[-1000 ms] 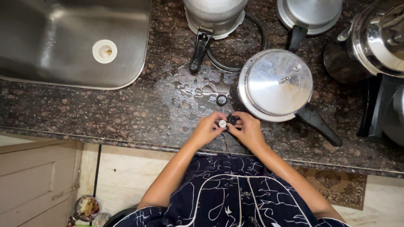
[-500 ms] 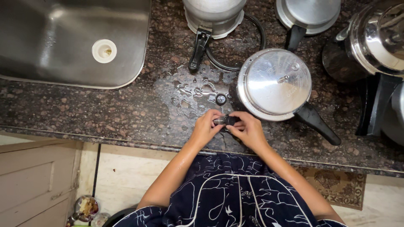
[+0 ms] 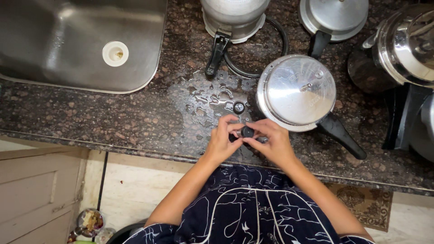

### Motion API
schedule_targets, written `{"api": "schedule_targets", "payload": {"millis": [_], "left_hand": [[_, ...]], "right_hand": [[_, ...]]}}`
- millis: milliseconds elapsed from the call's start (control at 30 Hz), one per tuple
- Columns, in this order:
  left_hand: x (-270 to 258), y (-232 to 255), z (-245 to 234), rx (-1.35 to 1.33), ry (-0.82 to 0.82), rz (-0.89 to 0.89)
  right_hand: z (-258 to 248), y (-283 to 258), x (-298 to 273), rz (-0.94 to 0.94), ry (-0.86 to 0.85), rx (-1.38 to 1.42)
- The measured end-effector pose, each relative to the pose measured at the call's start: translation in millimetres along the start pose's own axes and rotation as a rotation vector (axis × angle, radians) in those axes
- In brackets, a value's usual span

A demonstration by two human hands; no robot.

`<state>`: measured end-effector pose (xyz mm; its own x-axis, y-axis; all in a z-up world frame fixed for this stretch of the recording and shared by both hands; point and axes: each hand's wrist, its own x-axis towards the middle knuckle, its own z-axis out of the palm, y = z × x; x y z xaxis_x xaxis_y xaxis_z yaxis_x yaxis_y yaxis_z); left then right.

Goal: The person reassembles a pressure cooker on the kitchen counter: they set the inner pot into the cooker body, fit the black rubber gasket around the lid rim, place the lid on the cooker, and screw the pressure regulator onto the lid. They then move the assembled cooker aside and step away.

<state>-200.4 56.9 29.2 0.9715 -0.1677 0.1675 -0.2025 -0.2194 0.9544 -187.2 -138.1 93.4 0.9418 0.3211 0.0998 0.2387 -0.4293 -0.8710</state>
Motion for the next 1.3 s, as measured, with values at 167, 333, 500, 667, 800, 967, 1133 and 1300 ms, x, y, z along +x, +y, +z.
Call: {"api": "schedule_targets", "payload": {"millis": [167, 333, 500, 667, 800, 967, 1133, 1300], "left_hand": [[-1, 6, -1, -0.057, 0.002, -0.016], [-4, 6, 2, -0.149, 0.02, -0.02], [-4, 13, 2, -0.227, 0.016, 0.024], [-3, 24, -4, -0.056, -0.013, 0.103], [1, 24, -5, 0.02, 0.009, 0.246], [1, 10, -11, -0.211, 0.1, 0.004], [-6, 0, -10, -0.342, 0.085, -0.026], [-7, 3, 2, -0.462, 0.059, -0.009]], "right_hand": [[-6, -10, -2, -0.03, -0.01, -0.014], [-11, -14, -5, -0.04, -0.029, -0.021], [-12, -16, -6, -0.058, -0.012, -0.036], [-9, -16, -8, -0.116, 0.045, -0.284], [-15, -7, -10, -0.159, 0.068, -0.294], [-25, 16, -21, 0.012, 0.186, -0.382], [-9, 44, -29, 0.079, -0.028, -0.799], [20, 74, -15, 0.116, -0.058, -0.955]]}}
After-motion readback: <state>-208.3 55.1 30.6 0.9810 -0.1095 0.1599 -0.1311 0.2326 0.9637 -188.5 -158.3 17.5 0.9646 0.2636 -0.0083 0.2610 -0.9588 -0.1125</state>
